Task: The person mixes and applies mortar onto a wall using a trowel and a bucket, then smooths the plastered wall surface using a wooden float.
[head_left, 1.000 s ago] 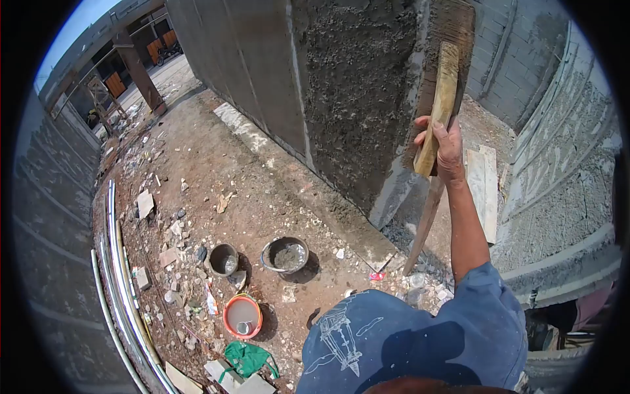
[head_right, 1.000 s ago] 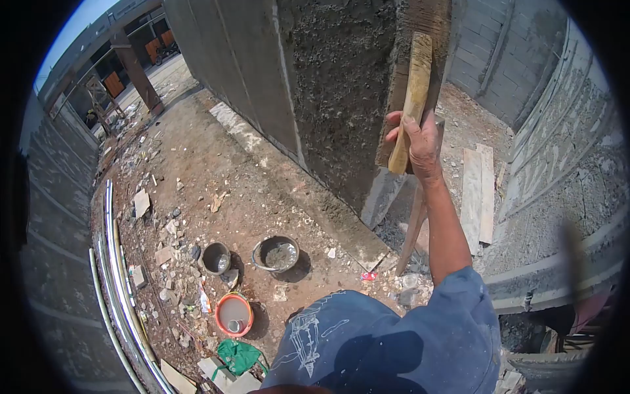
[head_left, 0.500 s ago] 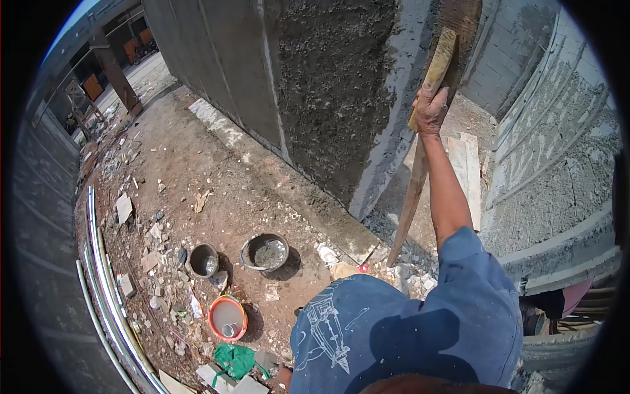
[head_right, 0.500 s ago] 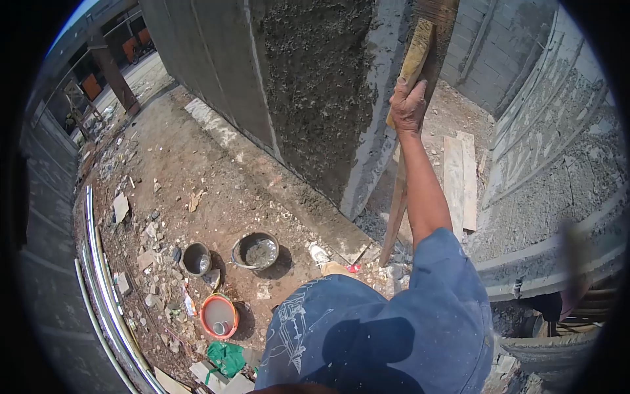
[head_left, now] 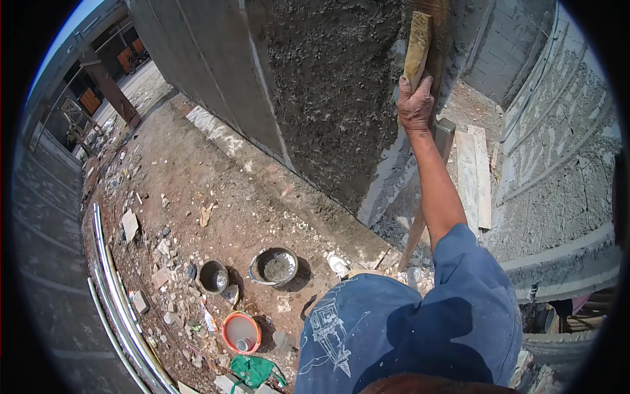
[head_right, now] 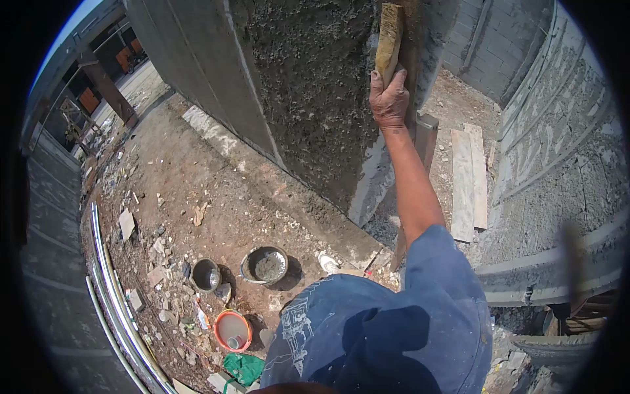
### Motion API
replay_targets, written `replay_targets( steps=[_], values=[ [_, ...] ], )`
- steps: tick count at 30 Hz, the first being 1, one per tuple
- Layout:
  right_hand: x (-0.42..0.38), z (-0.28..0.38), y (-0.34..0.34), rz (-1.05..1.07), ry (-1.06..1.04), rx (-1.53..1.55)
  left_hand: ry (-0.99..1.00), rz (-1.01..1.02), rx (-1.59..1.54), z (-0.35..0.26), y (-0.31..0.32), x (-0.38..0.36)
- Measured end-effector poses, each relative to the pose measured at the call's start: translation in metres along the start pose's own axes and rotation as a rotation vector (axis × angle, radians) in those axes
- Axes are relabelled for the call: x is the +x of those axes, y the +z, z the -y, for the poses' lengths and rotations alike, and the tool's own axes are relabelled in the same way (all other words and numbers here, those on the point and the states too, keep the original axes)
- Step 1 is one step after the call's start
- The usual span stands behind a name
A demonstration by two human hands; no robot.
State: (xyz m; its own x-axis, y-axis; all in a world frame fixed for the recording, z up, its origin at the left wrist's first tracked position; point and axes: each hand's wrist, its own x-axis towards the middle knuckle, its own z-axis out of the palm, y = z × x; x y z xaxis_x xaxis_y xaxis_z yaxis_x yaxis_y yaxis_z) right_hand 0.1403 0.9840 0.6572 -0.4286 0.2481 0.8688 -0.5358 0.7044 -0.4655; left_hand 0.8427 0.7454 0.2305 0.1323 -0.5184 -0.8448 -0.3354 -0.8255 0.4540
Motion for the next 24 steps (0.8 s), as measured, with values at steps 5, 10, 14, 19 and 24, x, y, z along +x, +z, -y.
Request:
replay_targets(
  steps=[5,10,14,19,24],
  values=[
    [0.059,0.035,0.024,0.123,-0.049,-0.004,-0.022,0.001,0.007,0.009,0.004,0.001],
    [0.038,0.019,-0.012,0.429,-0.035,-0.161,-0.029,-0.002,0.002,0.023,-0.004,0.014],
    [0.058,0.031,-0.022,0.24,-0.099,-0.041,-0.05,-0.018,-0.018,0.049,-0.01,0.033],
    [0.115,0.067,0.035,0.302,-0.04,-0.167,-0.053,-0.015,-0.005,0.067,-0.005,0.069],
    [0.089,0.051,0.036,0.644,-0.086,-0.392,-0.021,0.025,-0.026,0.044,0.034,0.039]
  ],
)
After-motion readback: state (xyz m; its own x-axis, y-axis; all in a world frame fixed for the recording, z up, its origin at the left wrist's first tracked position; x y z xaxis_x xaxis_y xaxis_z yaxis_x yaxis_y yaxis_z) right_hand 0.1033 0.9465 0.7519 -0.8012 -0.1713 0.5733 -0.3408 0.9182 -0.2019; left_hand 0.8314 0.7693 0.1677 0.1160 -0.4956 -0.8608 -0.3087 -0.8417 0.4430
